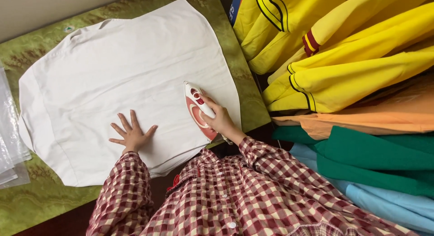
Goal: The person irons a white shirt on a green table, then folds it neatly. They place the folded shirt into a clear plastic bag and pack it into a cardboard box, closing the box at the end.
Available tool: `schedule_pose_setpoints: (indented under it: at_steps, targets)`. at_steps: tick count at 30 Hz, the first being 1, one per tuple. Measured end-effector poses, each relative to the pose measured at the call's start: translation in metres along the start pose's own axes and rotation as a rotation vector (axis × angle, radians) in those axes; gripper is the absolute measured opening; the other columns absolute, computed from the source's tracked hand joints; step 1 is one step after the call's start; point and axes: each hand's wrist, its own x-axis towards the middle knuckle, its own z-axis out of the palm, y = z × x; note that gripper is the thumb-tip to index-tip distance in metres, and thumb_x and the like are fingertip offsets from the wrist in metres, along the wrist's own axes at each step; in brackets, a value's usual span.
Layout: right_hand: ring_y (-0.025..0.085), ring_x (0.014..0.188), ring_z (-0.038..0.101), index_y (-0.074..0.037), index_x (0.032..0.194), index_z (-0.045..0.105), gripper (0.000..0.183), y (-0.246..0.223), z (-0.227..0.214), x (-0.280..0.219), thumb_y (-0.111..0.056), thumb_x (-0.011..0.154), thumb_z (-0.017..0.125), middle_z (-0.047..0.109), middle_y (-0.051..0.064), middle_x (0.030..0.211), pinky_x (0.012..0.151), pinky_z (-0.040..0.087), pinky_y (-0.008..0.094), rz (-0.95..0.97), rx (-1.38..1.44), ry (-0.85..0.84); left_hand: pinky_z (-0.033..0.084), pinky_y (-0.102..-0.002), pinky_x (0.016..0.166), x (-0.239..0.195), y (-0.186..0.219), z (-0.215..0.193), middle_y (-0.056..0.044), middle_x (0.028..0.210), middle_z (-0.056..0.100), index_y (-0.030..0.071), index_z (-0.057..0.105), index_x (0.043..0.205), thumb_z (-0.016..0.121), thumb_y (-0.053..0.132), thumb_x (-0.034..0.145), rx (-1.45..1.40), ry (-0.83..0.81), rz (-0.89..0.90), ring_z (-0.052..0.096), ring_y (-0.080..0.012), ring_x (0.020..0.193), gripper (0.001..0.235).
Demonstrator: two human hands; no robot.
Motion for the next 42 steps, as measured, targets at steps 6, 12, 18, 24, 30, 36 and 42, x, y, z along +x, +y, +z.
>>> schedule_pose_setpoints:
  at_steps: [6, 12, 18, 24, 30, 36, 42]
  targets:
    - [0.026, 0.040, 0.060, -0.027, 0.134, 0.050, 0.057, 0.007, -0.012, 0.008, -0.007, 0.082, 0.057, 0.066, 0.026, 0.098, 0.032, 0.055, 0.027, 0.052, -0.038, 0.062, -0.008, -0.079, 0.095, 0.000, 0.004, -0.003, -0.009, 0.157, -0.014, 0.034, 0.001, 0.152, 0.050, 0.074, 0.073, 0.011, -0.026, -0.040, -0.019, -0.0464, 0.137, 0.101]
    - [0.023, 0.038, 0.060, -0.026, 0.133, 0.052, 0.059, 0.022, -0.055, 0.024, -0.006, 0.079, 0.061, 0.067, 0.025, 0.084, 0.031, 0.055, 0.025, 0.090, -0.016, 0.230, -0.008, -0.080, 0.093, 0.000, 0.002, -0.005, -0.010, 0.156, -0.015, 0.033, -0.001, 0.152, 0.049, 0.076, 0.073, -0.004, -0.045, -0.014, -0.021, -0.0482, 0.135, 0.103]
    - [0.021, 0.038, 0.058, -0.019, 0.134, 0.050, 0.058, -0.014, -0.072, 0.018, -0.003, 0.079, 0.059, 0.065, 0.026, 0.087, 0.032, 0.054, 0.024, 0.048, -0.105, 0.325, -0.008, -0.079, 0.095, 0.001, 0.002, -0.004, -0.007, 0.156, -0.018, 0.036, -0.003, 0.151, 0.047, 0.077, 0.073, 0.006, -0.054, -0.033, -0.020, -0.0466, 0.136, 0.101]
    - [0.025, 0.039, 0.059, -0.021, 0.136, 0.049, 0.061, 0.018, -0.059, 0.035, -0.003, 0.079, 0.061, 0.063, 0.023, 0.096, 0.029, 0.053, 0.028, -0.014, -0.079, 0.281, -0.007, -0.080, 0.094, 0.005, -0.002, 0.002, -0.007, 0.156, -0.017, 0.037, -0.003, 0.150, 0.048, 0.076, 0.072, 0.028, -0.045, -0.038, -0.019, -0.0465, 0.137, 0.101]
    - [0.021, 0.038, 0.058, -0.023, 0.133, 0.052, 0.057, -0.008, -0.009, 0.038, -0.003, 0.081, 0.060, 0.065, 0.022, 0.083, 0.030, 0.054, 0.025, -0.019, 0.015, 0.107, -0.006, -0.080, 0.094, 0.003, 0.000, 0.000, -0.008, 0.156, -0.016, 0.034, -0.003, 0.151, 0.047, 0.076, 0.073, 0.028, -0.031, -0.026, -0.019, -0.0476, 0.136, 0.102]
    - [0.017, 0.037, 0.057, -0.026, 0.134, 0.051, 0.058, -0.015, -0.009, 0.039, -0.004, 0.081, 0.060, 0.067, 0.023, 0.082, 0.030, 0.054, 0.024, 0.005, 0.049, 0.041, -0.006, -0.080, 0.094, 0.003, 0.002, 0.000, -0.008, 0.156, -0.015, 0.034, -0.002, 0.151, 0.049, 0.075, 0.073, 0.021, -0.021, -0.037, -0.018, -0.0474, 0.137, 0.101]
    - [0.020, 0.037, 0.058, -0.026, 0.134, 0.051, 0.058, 0.010, -0.043, 0.056, -0.006, 0.079, 0.060, 0.065, 0.022, 0.071, 0.031, 0.055, 0.025, 0.017, 0.030, 0.184, -0.008, -0.079, 0.095, 0.003, 0.004, 0.002, -0.006, 0.157, -0.013, 0.037, 0.001, 0.151, 0.050, 0.074, 0.073, 0.017, -0.004, -0.067, -0.017, -0.0453, 0.138, 0.099]
